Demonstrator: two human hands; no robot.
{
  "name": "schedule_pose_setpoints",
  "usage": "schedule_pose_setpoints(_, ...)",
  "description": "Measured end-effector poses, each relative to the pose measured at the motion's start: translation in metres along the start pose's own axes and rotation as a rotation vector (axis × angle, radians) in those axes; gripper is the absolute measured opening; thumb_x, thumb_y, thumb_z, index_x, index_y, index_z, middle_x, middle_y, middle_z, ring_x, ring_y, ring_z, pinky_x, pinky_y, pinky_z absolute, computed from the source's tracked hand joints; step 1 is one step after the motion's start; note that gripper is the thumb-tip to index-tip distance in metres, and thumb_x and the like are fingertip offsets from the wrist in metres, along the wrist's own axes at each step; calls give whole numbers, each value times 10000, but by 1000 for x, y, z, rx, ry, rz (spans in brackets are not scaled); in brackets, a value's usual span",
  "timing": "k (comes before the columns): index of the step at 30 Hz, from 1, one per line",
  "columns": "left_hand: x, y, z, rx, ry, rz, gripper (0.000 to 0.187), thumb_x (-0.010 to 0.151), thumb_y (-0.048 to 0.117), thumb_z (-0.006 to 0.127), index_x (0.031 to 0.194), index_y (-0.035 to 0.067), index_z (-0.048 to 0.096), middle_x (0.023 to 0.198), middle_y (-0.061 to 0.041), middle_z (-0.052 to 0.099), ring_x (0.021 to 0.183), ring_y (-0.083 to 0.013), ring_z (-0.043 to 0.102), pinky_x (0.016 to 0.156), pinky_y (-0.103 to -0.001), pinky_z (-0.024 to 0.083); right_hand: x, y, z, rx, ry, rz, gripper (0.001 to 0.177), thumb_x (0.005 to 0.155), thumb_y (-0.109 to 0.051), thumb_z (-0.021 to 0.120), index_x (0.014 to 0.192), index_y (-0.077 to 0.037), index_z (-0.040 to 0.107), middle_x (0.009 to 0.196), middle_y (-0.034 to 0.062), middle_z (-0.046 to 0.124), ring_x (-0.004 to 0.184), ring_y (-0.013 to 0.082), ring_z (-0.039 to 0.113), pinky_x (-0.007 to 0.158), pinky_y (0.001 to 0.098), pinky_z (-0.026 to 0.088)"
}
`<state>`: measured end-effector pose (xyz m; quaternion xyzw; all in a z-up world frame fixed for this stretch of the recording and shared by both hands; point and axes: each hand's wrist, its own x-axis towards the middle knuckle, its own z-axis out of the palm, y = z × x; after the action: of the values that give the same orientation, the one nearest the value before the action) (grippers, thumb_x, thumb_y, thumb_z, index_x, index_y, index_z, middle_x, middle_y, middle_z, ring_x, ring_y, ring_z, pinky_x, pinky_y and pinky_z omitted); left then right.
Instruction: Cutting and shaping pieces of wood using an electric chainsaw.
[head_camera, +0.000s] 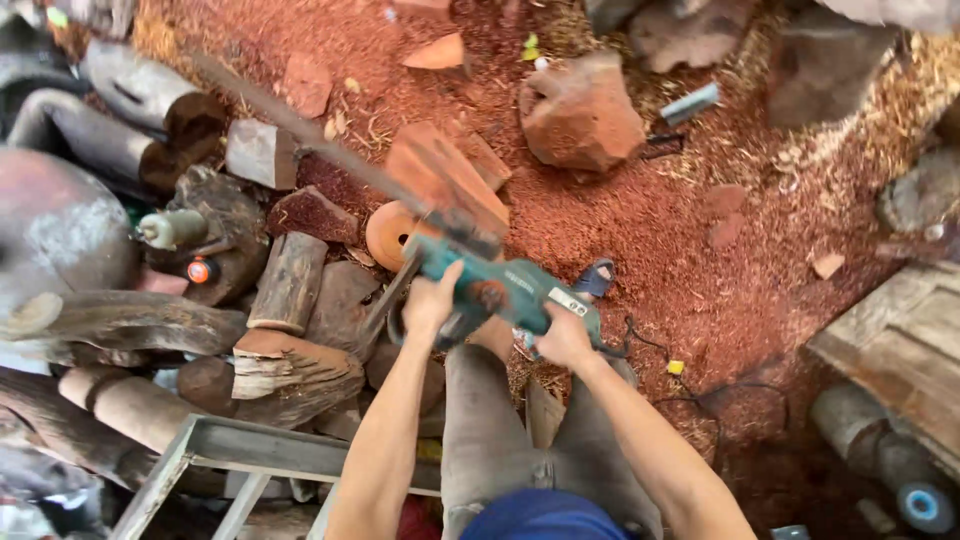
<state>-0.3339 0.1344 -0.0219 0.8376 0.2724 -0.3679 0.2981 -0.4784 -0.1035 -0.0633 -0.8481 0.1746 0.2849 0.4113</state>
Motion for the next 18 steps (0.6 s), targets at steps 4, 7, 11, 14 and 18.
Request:
schedule_pose_setpoints(4, -105, -32, 15, -20, 9, -83, 745, 770, 683, 664, 972, -28, 755, 837, -269, 772, 817, -381, 766, 827, -465, 555, -86, 23, -27, 67, -52, -80, 614, 636, -136, 794, 1213, -13, 627, 1090, 276, 694, 1056, 450, 647, 917, 497, 514)
schedule_pose_setpoints(7, -165, -49, 35, 26, 19, -104, 765, 822, 664, 684, 893, -95, 743, 811, -296, 747, 793, -412, 770, 780, -489, 567, -144, 23, -66, 20, -151, 17, 405, 758, -182, 747, 1148, -94, 684, 1111, 218, 729, 1113, 410, 659, 969, 480, 520)
schedule_pose_setpoints(11, -209, -45, 51, -48, 122, 239, 659, 781, 593, 726, 930, -49, 744, 857, -233, 753, 839, -358, 746, 797, -451, 543, -194, 36, -99, 122, -37, -34, 509, 729, -221, 807, 1191, -95, 633, 1175, 188, 689, 1147, 383, 633, 976, 466, 499)
schedule_pose_setpoints(14, -235, -19, 55, 83, 71, 283, 648, 798, 591, 727, 930, -43, 753, 866, -237, 748, 857, -365, 729, 809, -454, 541, -225, 57, -102, 148, 34, -66, 589, 695, -223, 830, 1222, -95, 602, 1197, 164, 665, 1156, 365, 622, 980, 450, 499)
schedule_pose_setpoints(18, -245, -5, 66, 37, -66, 480, 615, 818, 559, 699, 942, -42, 743, 839, -175, 763, 806, -317, 726, 792, -447, 534, -270, 98, -86, 222, 267, -184, 660, 692, -299, 885, 1259, -99, 610, 1219, 146, 659, 1174, 361, 621, 1014, 449, 493)
